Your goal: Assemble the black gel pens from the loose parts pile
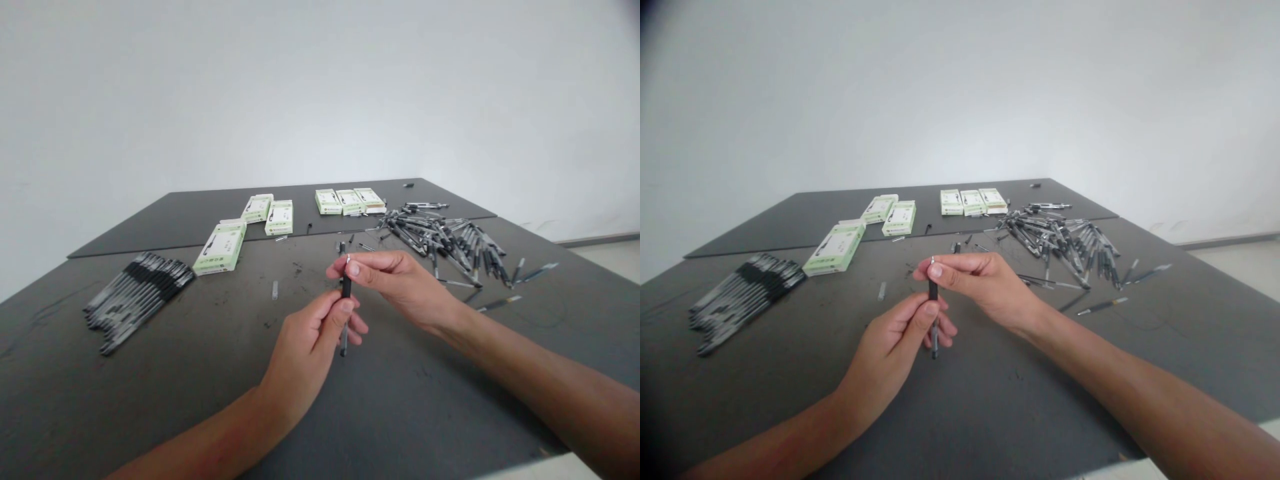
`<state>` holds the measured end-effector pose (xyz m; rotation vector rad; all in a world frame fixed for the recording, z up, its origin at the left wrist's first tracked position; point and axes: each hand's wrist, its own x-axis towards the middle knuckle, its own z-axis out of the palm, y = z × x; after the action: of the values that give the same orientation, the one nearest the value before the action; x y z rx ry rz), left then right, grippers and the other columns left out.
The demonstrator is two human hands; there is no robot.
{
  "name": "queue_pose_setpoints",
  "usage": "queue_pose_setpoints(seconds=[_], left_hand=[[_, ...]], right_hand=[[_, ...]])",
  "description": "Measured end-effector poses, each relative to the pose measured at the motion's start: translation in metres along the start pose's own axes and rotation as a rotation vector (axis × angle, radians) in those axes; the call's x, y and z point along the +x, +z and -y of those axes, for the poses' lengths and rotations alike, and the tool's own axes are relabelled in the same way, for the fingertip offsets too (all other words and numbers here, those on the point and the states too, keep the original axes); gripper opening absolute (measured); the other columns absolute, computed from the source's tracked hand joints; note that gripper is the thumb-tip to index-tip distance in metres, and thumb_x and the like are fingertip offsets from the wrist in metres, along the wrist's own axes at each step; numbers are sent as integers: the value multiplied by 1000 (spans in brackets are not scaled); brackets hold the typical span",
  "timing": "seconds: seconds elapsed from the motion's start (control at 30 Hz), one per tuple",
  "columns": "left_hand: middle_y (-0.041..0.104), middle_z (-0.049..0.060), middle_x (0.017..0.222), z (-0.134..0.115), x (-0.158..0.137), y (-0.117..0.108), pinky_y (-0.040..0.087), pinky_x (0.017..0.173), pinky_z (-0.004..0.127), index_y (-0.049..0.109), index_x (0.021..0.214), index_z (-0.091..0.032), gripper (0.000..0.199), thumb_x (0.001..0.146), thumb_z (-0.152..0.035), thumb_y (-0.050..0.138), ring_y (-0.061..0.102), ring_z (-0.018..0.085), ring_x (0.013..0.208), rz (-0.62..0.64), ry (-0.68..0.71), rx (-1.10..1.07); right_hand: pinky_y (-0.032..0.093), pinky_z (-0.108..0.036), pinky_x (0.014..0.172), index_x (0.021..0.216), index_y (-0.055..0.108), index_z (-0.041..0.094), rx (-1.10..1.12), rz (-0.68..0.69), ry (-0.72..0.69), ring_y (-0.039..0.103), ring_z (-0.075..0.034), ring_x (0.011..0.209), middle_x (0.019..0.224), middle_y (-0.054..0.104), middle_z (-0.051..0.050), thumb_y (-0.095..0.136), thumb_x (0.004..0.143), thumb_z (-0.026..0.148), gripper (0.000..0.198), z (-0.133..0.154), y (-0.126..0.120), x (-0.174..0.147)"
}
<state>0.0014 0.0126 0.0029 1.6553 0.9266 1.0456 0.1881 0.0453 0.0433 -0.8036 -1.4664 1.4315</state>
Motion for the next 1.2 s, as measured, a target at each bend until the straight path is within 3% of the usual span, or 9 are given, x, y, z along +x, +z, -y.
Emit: queue_pose_setpoints(seconds=[0.17, 0.37, 0.43, 0.6, 0.8, 0.97, 1.07, 1.13, 1.2], left_hand=[[81, 1, 86, 1, 2, -1, 53, 66, 26, 71, 107, -21, 30, 112, -42, 51, 75, 15, 71, -4, -7, 7], [79, 2, 84, 3, -1, 2, 53, 66, 25, 69, 105, -20, 33, 112, -45, 49, 74, 15, 71, -3, 7, -15], [79, 2, 83, 3, -1, 2, 53, 66, 26, 68, 106, -20, 33, 112, -46, 49, 74, 16, 70, 7, -6, -18], [80, 3, 86, 2, 1, -2, 54, 67, 27, 70, 103, -20, 33, 111, -45, 51, 74, 16, 70, 3, -21, 11], [80, 3, 86, 1, 3, -2, 54, 69, 28, 70, 96, -20, 31, 109, -44, 56, 75, 17, 73, -10, -45, 18], [79, 3, 86, 1, 0, 0, 54, 69, 28, 69, 103, -20, 30, 110, -46, 55, 74, 17, 74, -11, -40, 4], [79, 1, 86, 3, -1, -1, 53, 68, 28, 69, 106, -21, 30, 110, -47, 55, 74, 16, 74, -8, -43, 10], [78, 1, 86, 3, -2, -1, 53, 68, 27, 69, 105, -21, 31, 110, -47, 55, 74, 15, 74, 1, -41, 21], [78, 1, 86, 4, -1, -1, 53, 68, 27, 70, 105, -21, 31, 110, -48, 55, 74, 15, 74, 9, -43, 28]], right_hand=[[56, -27, 72, 102, 87, 24, 27, -63, 0, 67, -11, 70, 85, 79, -1, 83, 92, 43, 22, -3, 0, 0], [59, -34, 61, 126, 80, 29, 161, 195, 26, 69, -13, 58, 112, 82, -6, 67, 103, 46, 31, -12, -1, -1], [60, -33, 64, 119, 82, 28, 136, 148, 8, 69, -12, 61, 118, 82, -6, 70, 101, 45, 27, -11, -2, 0], [58, -32, 92, 104, 88, 25, -55, -50, -23, 73, -14, 88, 107, 85, -4, 83, 91, 44, 24, -6, -8, 3], [57, -37, 98, 101, 87, 25, -116, -93, -51, 75, -20, 100, 106, 85, -6, 87, 86, 46, 26, -7, -15, 6], [57, -39, 96, 132, 78, 29, -153, -374, -170, 76, -21, 105, 115, 83, -8, 82, 89, 52, 49, 4, -56, 18], [57, -41, 93, 126, 81, 24, -486, -618, -250, 76, -23, 101, 111, 84, -10, 80, 88, 55, 49, 16, -99, 20], [56, -42, 91, 121, 84, 23, -816, -751, -186, 77, -26, 97, 105, 84, -10, 78, 90, 55, 45, 19, -128, 19], [55, -42, 90, 117, 86, 24, -1104, -759, -68, 77, -29, 98, 104, 84, -10, 75, 91, 54, 42, 15, -154, 17]])
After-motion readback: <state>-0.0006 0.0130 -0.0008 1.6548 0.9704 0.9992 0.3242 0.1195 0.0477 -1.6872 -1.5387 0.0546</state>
